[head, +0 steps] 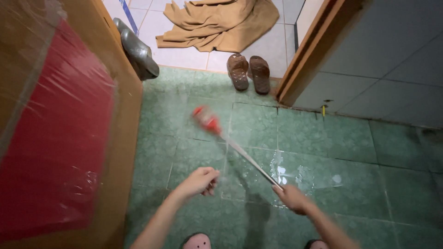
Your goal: The person uses a red spray mop to clean a wet spot on a green tiled floor. They repeatedly spray and push the mop over the same area near a doorway, spreading the liquid across the tiles.
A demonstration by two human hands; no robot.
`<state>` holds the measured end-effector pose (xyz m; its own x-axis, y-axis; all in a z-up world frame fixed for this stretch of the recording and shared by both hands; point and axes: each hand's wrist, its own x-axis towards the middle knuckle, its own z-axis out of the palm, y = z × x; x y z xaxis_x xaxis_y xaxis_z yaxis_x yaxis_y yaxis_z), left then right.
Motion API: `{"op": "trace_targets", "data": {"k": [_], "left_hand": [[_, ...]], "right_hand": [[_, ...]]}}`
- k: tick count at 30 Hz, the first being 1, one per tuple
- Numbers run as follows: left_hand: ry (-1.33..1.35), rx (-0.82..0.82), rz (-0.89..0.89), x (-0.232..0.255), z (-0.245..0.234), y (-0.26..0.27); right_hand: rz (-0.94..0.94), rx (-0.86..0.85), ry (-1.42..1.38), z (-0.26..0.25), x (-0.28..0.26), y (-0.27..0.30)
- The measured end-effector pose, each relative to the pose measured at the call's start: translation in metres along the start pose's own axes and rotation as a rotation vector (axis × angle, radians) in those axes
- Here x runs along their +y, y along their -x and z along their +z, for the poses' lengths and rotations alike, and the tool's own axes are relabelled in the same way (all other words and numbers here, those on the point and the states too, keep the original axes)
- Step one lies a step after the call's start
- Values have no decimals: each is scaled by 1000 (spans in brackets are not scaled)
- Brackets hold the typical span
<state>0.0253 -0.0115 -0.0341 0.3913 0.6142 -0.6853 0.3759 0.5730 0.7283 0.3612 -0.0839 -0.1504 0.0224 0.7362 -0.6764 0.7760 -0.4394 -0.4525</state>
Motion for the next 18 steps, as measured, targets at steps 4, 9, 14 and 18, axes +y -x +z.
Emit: {"op": "trace_targets", "data": {"k": [4,9,14,18], "left_hand": [[-5,14,-70,15,4,10],[-57,-69,16,-1,15,-18],[-85,-64,-38,6,14,2],[-21,-36,-20,-20,4,-14]], "right_hand": [[378,111,-605,44,-80,39],[120,-101,61,73,-42,45],[133,12,20,68,-41,32],[397,150,-678,100,-75,26]]}}
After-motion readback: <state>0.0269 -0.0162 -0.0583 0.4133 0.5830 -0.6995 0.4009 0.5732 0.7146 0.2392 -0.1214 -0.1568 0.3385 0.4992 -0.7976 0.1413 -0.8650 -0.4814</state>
